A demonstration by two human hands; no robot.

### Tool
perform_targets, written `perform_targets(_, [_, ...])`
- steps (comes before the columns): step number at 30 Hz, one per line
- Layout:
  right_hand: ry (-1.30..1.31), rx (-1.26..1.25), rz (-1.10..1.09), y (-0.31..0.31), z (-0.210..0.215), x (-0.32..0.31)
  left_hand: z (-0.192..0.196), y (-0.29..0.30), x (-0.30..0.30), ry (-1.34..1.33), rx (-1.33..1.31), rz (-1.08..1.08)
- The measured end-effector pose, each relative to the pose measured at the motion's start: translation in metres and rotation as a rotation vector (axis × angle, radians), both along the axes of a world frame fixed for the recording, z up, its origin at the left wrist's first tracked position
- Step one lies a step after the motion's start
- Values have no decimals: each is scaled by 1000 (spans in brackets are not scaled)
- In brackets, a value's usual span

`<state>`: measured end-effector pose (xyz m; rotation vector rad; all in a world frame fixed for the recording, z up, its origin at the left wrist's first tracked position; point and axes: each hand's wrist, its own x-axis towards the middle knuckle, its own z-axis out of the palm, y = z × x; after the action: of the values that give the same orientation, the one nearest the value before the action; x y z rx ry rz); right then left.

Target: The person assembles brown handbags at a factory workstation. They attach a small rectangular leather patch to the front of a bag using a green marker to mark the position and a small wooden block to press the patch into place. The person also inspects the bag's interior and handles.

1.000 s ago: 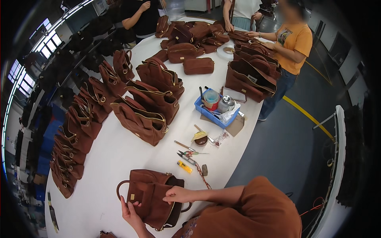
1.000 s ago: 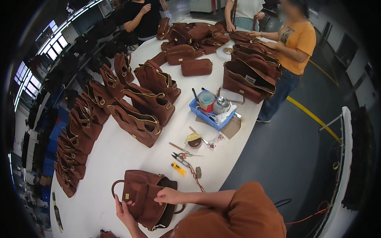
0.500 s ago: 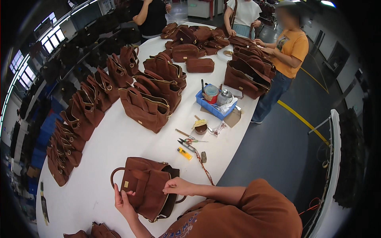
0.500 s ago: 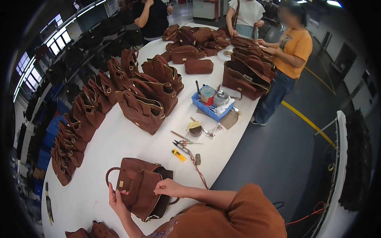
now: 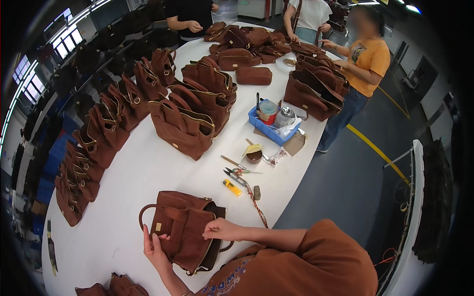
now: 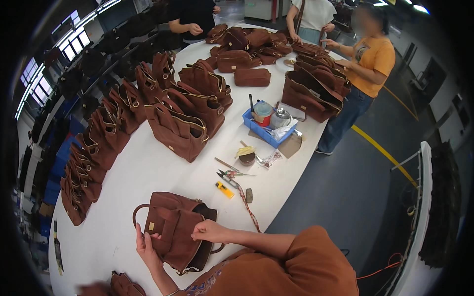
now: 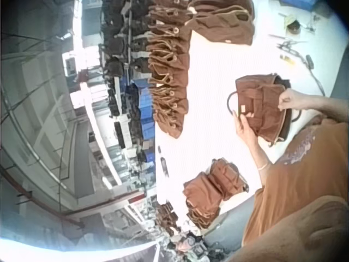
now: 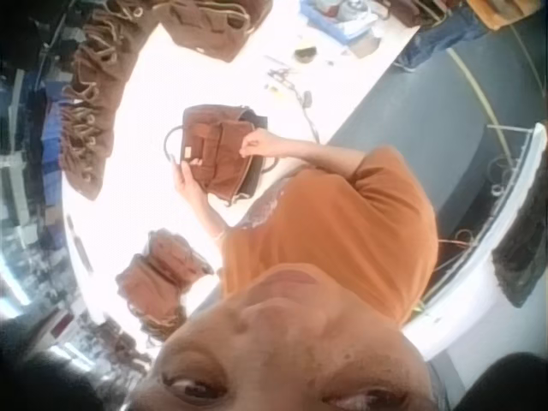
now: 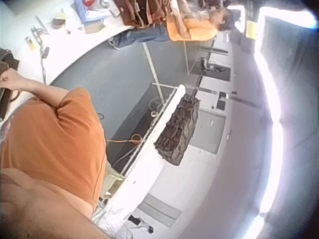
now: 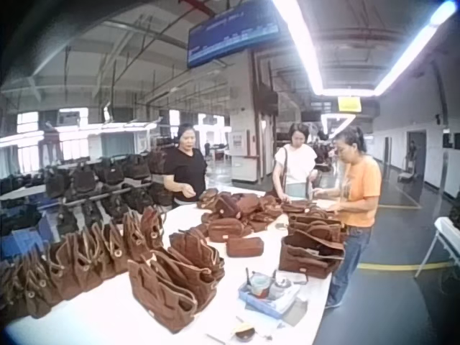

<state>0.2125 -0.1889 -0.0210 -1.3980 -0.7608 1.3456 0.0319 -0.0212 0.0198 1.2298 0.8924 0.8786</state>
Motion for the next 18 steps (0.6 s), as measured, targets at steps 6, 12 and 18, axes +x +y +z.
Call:
perform_targets(6, [30,132,-9,11,-21,-3,2,1,0,15,4,3])
perform_targets(12, [73,104,0,8,-30,1,-1,1,2,19,-17,7])
perform_targets(18, [77,119,66,12,-24,-1,12,13,-6,81,53,3])
